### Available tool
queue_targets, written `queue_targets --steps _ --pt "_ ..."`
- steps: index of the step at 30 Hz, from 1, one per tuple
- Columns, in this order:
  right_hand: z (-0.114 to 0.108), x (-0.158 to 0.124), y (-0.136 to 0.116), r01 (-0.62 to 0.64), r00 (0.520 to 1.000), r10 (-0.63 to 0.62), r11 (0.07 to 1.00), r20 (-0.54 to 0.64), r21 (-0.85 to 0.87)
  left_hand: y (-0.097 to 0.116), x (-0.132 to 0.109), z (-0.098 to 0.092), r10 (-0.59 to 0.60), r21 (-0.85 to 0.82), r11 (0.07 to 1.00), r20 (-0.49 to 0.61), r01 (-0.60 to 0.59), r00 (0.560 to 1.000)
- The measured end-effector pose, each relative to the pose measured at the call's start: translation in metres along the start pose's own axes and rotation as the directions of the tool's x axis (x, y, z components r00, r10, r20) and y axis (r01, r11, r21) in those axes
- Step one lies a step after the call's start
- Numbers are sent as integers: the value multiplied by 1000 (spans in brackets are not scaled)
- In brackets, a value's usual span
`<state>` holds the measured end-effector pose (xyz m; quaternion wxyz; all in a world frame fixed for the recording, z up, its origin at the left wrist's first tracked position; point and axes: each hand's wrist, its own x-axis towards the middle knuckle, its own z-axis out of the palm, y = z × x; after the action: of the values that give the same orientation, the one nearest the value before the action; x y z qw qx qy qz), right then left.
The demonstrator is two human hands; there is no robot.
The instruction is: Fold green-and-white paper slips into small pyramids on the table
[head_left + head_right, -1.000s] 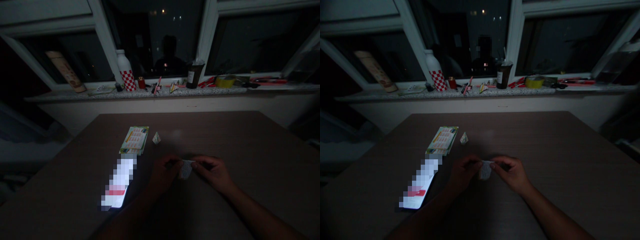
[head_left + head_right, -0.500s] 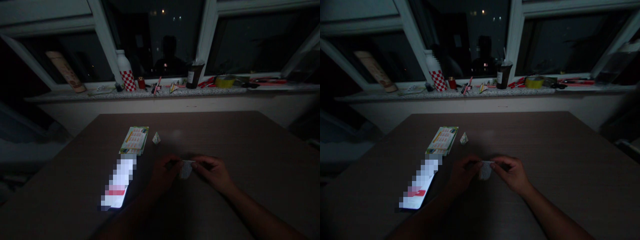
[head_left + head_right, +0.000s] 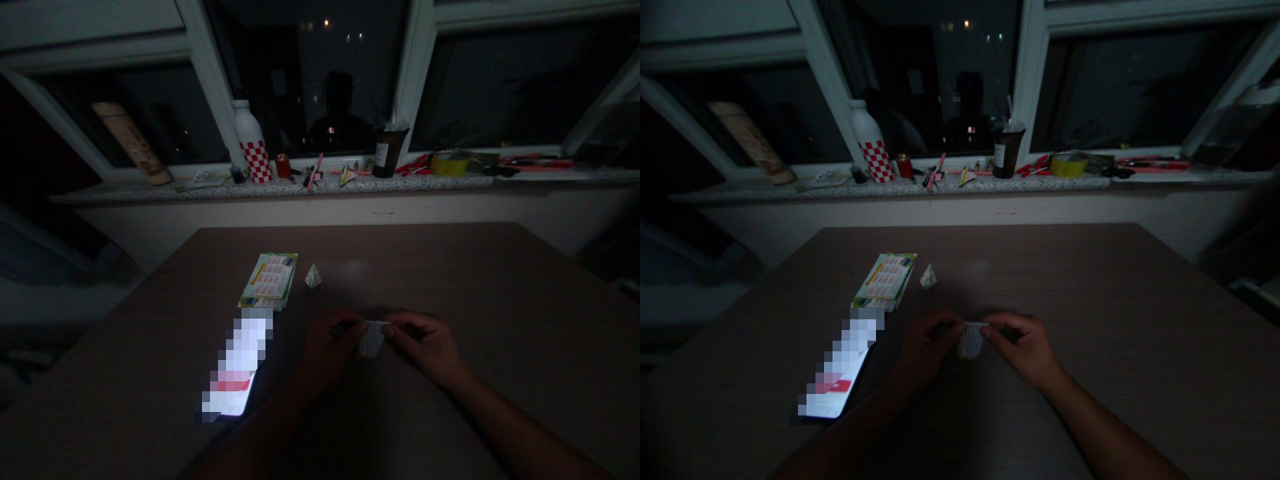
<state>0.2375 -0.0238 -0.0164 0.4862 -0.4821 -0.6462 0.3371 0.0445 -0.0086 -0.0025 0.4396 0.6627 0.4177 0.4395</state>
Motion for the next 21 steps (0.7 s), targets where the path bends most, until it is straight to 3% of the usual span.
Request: queue_targets --steps 10,21 --pt "1 1 -3 34 999 -33 999 -31 2 1 -1 -1 54 63 997 -4 -53 999" --pt "2 5 -9 169 985 -171 979 5 113 1 -3 0 148 81 986 -23 -146 989"
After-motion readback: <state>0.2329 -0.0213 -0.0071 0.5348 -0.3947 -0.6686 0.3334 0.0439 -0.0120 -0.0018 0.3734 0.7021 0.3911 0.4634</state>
